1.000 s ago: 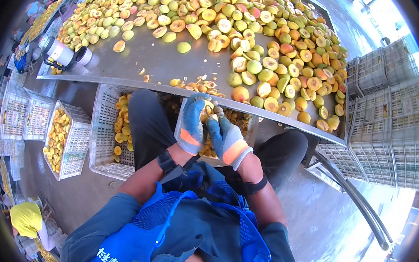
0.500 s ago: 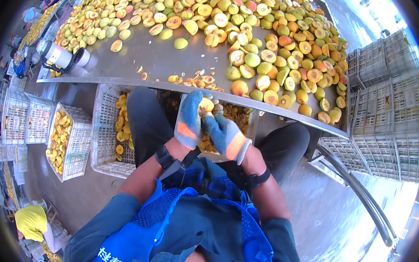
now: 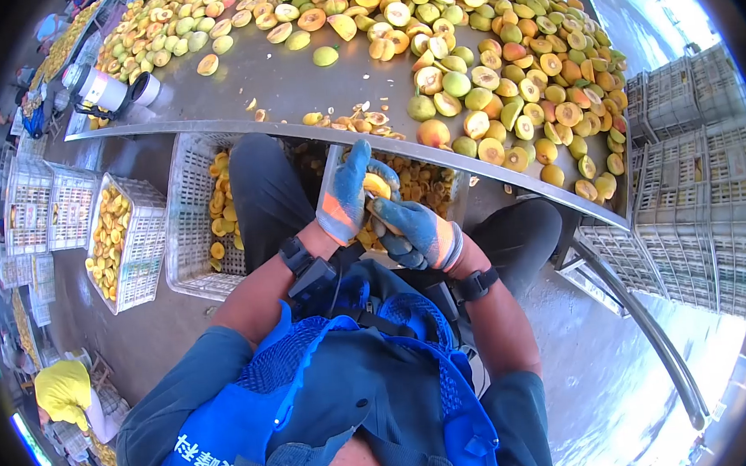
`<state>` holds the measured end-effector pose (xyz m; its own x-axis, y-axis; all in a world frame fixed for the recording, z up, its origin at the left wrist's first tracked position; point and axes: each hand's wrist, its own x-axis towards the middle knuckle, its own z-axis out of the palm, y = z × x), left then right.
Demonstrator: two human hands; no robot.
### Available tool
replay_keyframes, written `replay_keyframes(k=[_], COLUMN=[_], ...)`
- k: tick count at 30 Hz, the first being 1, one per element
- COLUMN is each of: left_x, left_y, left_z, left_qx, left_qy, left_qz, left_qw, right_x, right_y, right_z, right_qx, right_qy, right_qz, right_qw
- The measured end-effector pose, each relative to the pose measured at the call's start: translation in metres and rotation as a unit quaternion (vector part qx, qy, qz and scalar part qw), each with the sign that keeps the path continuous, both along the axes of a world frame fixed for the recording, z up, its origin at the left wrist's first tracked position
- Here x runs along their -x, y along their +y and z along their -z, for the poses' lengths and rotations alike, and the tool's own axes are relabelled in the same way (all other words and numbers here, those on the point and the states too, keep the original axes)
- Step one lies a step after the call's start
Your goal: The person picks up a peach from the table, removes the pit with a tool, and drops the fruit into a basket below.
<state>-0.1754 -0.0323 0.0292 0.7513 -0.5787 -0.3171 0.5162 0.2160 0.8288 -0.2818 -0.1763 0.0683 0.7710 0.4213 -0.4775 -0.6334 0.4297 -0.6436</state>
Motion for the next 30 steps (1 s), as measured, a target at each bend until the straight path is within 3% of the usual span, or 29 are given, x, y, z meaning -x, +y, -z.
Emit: replay_keyframes(k=[3, 5, 8, 9, 10, 11, 12, 13, 14, 15, 16, 18, 20, 22, 24, 26, 30], left_x=[0.006, 0.006, -0.015, -0.03, -0.043, -0.057, -0.071, -0.086, -0.105, -0.106, -0.118, -0.117, -0.12, -0.1, -0.097, -0.081, -0.078], left_y=[0.001, 0.002, 0.006, 0.021, 0.048, 0.074, 0.104, 0.129, 0.158, 0.163, 0.177, 0.156, 0.113, 0.041, -0.03, -0.081, -0.137], left_z=[0.0, -0.01, -0.02, -0.022, -0.016, -0.011, -0.029, -0.022, -0.022, -0.058, -0.06, -0.073, -0.059, -0.054, -0.01, -0.012, -0.008], left_qx=[0.072, 0.127, 0.079, 0.114, -0.054, -0.252, -0.402, -0.273, -0.473, -0.453, -0.525, -0.601, -0.465, -0.348, -0.29, -0.38, -0.5], left_qy=[0.056, 0.113, 0.091, 0.045, -0.269, -0.518, -0.68, -0.485, -0.664, -0.555, -0.655, -0.664, -0.607, -0.603, -0.613, -0.568, -0.492], left_qz=[0.027, 0.028, -0.121, -0.118, -0.098, -0.17, -0.198, -0.27, -0.266, -0.269, -0.229, -0.227, -0.151, -0.026, 0.065, 0.205, 0.291], left_qw=[0.995, 0.985, 0.985, 0.985, 0.957, 0.8, 0.58, 0.786, 0.515, 0.644, 0.493, 0.382, 0.627, 0.717, 0.732, 0.7, 0.65], right_x=[0.005, 0.005, 0.007, 0.01, 0.008, 0.004, 0.002, 0.004, 0.006, 0.006, 0.014, 0.022, 0.019, 0.02, 0.024, 0.031, 0.047], right_y=[0.005, 0.01, 0.019, 0.021, 0.023, 0.019, 0.023, 0.028, 0.03, 0.03, 0.029, 0.032, 0.028, 0.021, 0.016, 0.012, 0.005], right_z=[0.016, 0.021, 0.027, 0.028, 0.029, 0.028, 0.035, 0.046, 0.052, 0.049, 0.073, 0.09, 0.081, 0.07, 0.063, 0.065, 0.078], right_qx=[-0.159, -0.209, -0.212, -0.187, -0.165, -0.043, 0.187, 0.409, 0.61, 0.572, 0.465, 0.479, 0.499, 0.51, 0.512, 0.511, 0.515], right_qy=[0.074, 0.063, 0.023, 0.012, 0.001, -0.021, -0.084, -0.139, -0.181, -0.131, -0.128, -0.148, -0.134, -0.127, -0.125, -0.126, -0.109], right_qz=[0.01, 0.025, 0.039, 0.047, 0.054, 0.038, -0.006, -0.045, -0.079, -0.082, -0.019, 0.021, 0.028, 0.043, 0.069, 0.098, 0.146], right_qw=[0.984, 0.976, 0.976, 0.981, 0.985, 0.998, 0.979, 0.901, 0.767, 0.806, 0.876, 0.865, 0.856, 0.849, 0.847, 0.844, 0.838])
